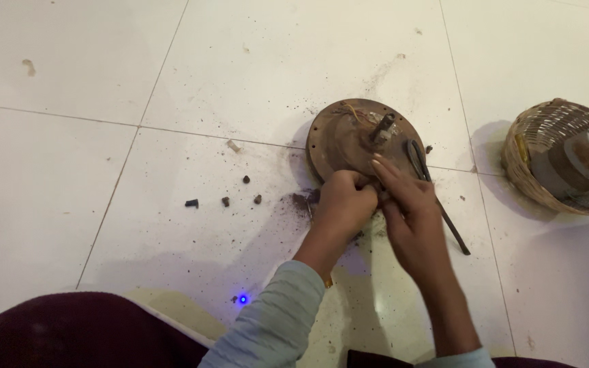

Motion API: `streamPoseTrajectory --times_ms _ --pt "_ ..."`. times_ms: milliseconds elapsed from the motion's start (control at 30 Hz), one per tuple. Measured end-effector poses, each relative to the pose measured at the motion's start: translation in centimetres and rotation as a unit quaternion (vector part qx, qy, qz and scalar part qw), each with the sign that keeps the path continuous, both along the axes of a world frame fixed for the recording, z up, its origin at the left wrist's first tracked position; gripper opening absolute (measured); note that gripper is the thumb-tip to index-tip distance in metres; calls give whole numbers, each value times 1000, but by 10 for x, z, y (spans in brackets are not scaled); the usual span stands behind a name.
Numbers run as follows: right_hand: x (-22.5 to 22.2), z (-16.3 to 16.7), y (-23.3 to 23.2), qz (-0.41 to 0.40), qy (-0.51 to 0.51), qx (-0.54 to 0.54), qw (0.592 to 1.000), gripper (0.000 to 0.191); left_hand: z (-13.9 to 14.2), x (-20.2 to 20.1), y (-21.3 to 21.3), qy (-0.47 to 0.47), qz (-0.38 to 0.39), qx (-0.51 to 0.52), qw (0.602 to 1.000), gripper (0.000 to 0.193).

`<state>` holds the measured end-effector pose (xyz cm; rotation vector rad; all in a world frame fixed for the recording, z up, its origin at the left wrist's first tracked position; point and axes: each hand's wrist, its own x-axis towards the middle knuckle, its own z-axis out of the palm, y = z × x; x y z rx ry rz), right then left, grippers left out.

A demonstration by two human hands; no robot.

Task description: The person uses a screwdriver and a metal rod to scrape and clean the surface of a fan motor base on the floor. They repeatedly scrape the motor housing, remove debris, and adjust the motor's position while working.

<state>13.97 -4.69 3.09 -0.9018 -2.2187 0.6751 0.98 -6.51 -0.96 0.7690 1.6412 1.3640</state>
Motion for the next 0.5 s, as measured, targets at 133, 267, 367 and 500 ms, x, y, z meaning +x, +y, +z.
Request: streamPoseTrajectory --times_ms 133,267,367,500 --pt "-7 -6 -5 14 -18 -14 1000 49 -31 -3 15 -235 11 39 971 18" --pt "-2 -11 -7 87 14 -49 995 53 -42 -34 27 -351 83 17 932 10" --pt "2 -17 -7 52 -70 -84 993 52 -31 -75 14 -389 138 42 910 12" --pt "2 -23 -3 -15 49 -247 968 44 -10 -105 -28 167 207 -232 936 18"
